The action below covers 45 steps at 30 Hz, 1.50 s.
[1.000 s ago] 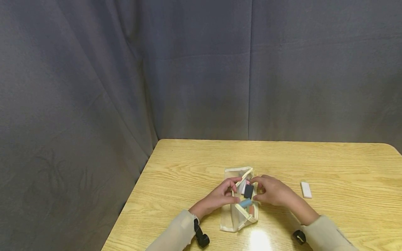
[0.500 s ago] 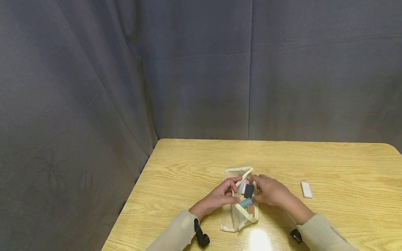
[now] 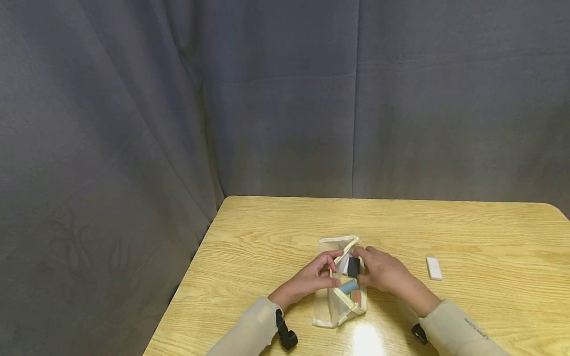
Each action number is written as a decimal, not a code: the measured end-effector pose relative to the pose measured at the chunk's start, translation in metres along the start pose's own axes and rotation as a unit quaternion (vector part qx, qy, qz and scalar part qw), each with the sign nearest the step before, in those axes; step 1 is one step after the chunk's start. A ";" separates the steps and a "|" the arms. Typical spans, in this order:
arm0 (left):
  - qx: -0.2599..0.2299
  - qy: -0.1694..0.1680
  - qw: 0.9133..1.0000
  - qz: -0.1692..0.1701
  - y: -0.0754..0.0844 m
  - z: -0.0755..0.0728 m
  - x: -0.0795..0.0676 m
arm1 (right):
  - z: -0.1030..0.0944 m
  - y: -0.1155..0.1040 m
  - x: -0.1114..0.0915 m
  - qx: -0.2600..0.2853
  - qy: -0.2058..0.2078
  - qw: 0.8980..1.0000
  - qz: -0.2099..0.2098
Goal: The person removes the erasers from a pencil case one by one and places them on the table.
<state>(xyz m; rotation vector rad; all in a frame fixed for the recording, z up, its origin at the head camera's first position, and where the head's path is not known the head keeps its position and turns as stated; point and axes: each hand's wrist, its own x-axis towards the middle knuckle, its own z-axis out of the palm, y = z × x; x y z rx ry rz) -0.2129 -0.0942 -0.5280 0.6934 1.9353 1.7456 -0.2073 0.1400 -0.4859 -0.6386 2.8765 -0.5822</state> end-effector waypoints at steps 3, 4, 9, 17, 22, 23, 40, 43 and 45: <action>-0.003 0.001 1.000 -0.001 -0.001 0.000 0.000 | 0.001 0.000 0.000 -0.005 0.001 1.000 0.003; -0.004 0.002 1.000 -0.002 -0.001 0.000 0.000 | 0.001 0.000 0.001 -0.006 0.001 1.000 0.004; -0.004 0.004 1.000 0.001 -0.001 -0.001 0.000 | 0.000 0.001 0.002 -0.005 0.001 1.000 0.006; -0.004 0.003 1.000 0.000 -0.001 -0.001 0.001 | 0.001 0.006 0.002 0.008 0.016 1.000 0.002; -0.008 0.004 1.000 0.000 -0.002 0.000 0.001 | -0.001 0.009 -0.001 0.022 0.027 0.999 -0.017; -0.008 0.004 1.000 0.000 -0.002 0.000 0.001 | -0.002 0.010 -0.002 0.026 0.028 0.999 -0.020; -0.014 0.004 1.000 -0.002 -0.002 0.000 0.001 | -0.017 0.012 -0.010 0.047 0.029 0.998 -0.040; -0.013 0.004 1.000 -0.004 -0.002 -0.001 0.001 | -0.021 0.015 -0.013 0.051 0.022 0.998 -0.034; -0.011 0.002 1.000 -0.005 -0.002 -0.001 0.001 | -0.024 0.017 -0.015 0.055 0.018 0.998 -0.027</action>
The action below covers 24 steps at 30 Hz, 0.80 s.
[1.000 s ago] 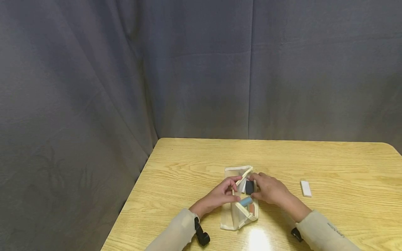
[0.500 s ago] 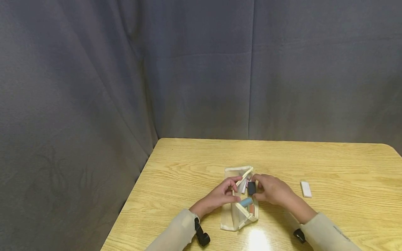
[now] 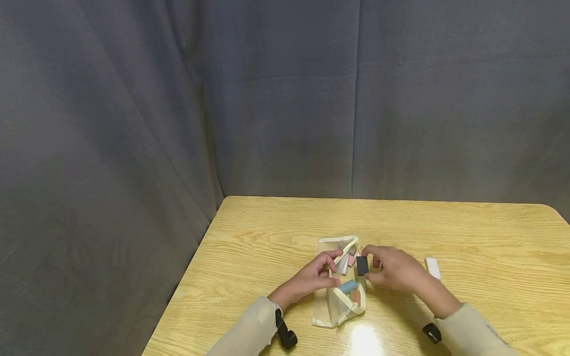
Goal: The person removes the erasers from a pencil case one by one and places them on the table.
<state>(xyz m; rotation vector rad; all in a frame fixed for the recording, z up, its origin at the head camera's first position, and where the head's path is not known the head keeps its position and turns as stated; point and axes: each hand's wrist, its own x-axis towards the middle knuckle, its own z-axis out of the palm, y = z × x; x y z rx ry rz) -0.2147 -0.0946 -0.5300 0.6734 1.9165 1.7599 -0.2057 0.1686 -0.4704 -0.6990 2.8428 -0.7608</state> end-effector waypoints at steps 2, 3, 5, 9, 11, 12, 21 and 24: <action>0.002 0.000 1.000 -0.002 0.000 0.000 0.000 | -0.003 0.003 -0.002 0.004 -0.001 1.000 0.000; 0.003 0.000 1.000 -0.003 0.001 0.000 0.000 | -0.004 0.004 -0.002 0.004 0.000 1.000 -0.002; 0.004 -0.001 1.000 -0.006 0.001 0.000 0.000 | -0.007 0.007 -0.004 0.002 0.003 1.000 -0.008; 0.001 0.001 1.000 -0.011 0.001 0.001 0.001 | -0.014 0.011 -0.009 -0.007 0.007 1.000 -0.021; 0.000 0.003 1.000 -0.012 0.000 0.001 0.001 | -0.017 0.013 -0.012 -0.012 0.006 1.000 -0.024; -0.002 0.003 1.000 -0.012 0.000 0.001 0.001 | -0.019 0.014 -0.013 -0.014 0.006 1.000 -0.025; 0.000 0.000 1.000 -0.010 0.001 0.001 0.001 | -0.030 0.025 -0.022 -0.012 -0.001 1.000 -0.028; -0.005 0.001 1.000 -0.014 0.001 0.001 0.000 | -0.033 0.030 -0.024 -0.012 0.002 1.000 -0.028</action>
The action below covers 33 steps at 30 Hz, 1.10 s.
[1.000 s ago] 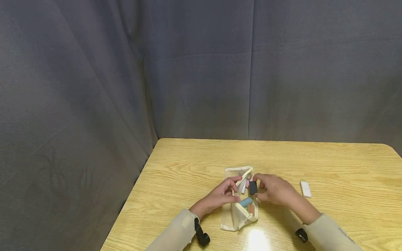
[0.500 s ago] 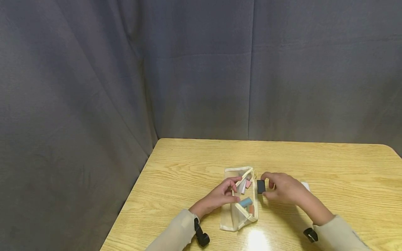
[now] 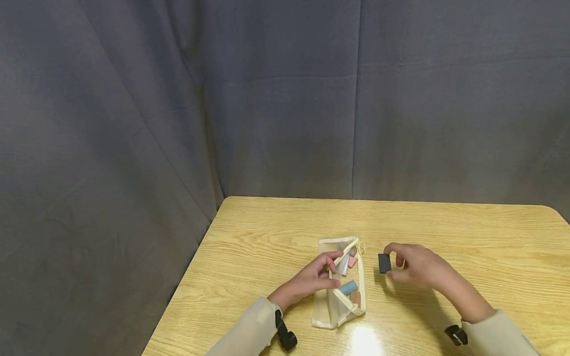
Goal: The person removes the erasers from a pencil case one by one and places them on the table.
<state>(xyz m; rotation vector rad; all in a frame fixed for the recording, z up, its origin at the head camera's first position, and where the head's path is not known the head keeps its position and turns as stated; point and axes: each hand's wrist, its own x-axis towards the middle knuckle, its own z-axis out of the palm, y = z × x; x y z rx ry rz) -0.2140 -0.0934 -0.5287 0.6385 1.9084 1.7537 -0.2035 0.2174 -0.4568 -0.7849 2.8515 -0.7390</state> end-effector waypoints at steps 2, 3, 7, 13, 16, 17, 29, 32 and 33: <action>-0.003 0.001 1.000 -0.004 0.000 0.001 0.000 | -0.002 0.003 -0.003 0.001 -0.001 1.000 0.002; -0.004 0.001 1.000 -0.005 0.000 0.001 0.000 | -0.003 0.004 -0.004 0.000 -0.001 1.000 0.005; -0.001 0.001 1.000 -0.002 0.001 0.002 -0.001 | -0.008 0.009 -0.009 0.001 -0.006 1.000 0.010; 0.000 -0.003 1.000 -0.001 0.002 0.001 -0.001 | -0.014 0.018 -0.016 0.005 -0.008 1.000 0.023; 0.000 -0.005 1.000 0.001 0.002 0.000 0.000 | -0.017 0.023 -0.019 0.006 -0.011 1.000 0.023; 0.002 -0.006 1.000 0.001 0.002 0.000 0.000 | -0.018 0.024 -0.020 0.005 -0.010 1.000 0.022; 0.006 -0.004 1.000 0.004 -0.001 -0.001 0.000 | -0.024 0.040 -0.032 -0.006 -0.018 0.999 0.037; 0.003 -0.003 1.000 0.004 -0.001 -0.002 0.000 | -0.025 0.044 -0.035 -0.008 -0.017 0.999 0.032; 0.003 -0.002 1.000 0.002 -0.001 -0.002 0.000 | -0.026 0.045 -0.036 -0.009 -0.017 0.999 0.031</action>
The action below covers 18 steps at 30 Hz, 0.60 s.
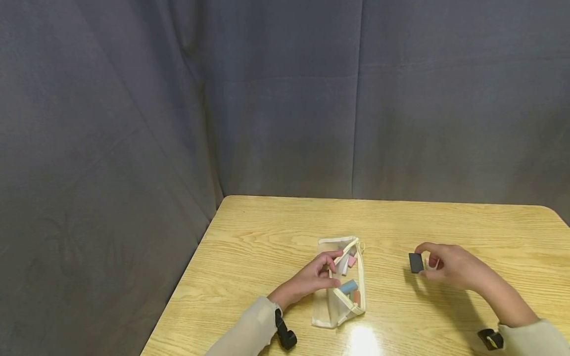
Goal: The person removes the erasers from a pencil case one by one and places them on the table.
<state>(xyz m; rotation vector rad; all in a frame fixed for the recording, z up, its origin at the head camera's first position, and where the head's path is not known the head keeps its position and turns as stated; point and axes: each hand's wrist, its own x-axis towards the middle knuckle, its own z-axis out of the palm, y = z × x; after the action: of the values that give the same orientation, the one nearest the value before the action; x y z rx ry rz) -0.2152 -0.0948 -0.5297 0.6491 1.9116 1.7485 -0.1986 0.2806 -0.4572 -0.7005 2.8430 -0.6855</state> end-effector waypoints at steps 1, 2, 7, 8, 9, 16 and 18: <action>-0.001 0.000 1.000 0.000 0.000 0.000 0.000 | 0.000 0.001 -0.001 0.000 0.002 1.000 -0.002; 0.001 0.001 1.000 0.000 0.001 0.000 0.000 | -0.001 0.002 -0.002 -0.002 0.004 1.000 -0.003; 0.015 0.003 1.000 0.000 0.003 0.001 0.001 | -0.004 0.009 -0.006 -0.002 0.010 1.000 -0.002; 0.013 0.004 1.000 0.001 0.003 0.001 0.001 | -0.004 0.010 -0.007 -0.001 0.010 1.000 -0.001; 0.011 0.003 1.000 0.000 0.002 0.001 0.001 | -0.005 0.012 -0.008 0.001 0.010 1.000 0.002; -0.003 0.002 1.000 0.000 -0.001 0.001 0.001 | -0.006 0.020 -0.014 -0.005 0.014 1.000 0.008; -0.003 0.002 1.000 0.000 -0.001 0.002 0.000 | -0.006 0.022 -0.016 -0.009 0.017 1.000 0.008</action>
<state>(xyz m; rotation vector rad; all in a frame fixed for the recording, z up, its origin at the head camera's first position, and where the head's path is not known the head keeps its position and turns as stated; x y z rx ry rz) -0.2145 -0.0933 -0.5312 0.6445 1.9070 1.7563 -0.1947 0.3085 -0.4618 -0.6739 2.8850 -0.6776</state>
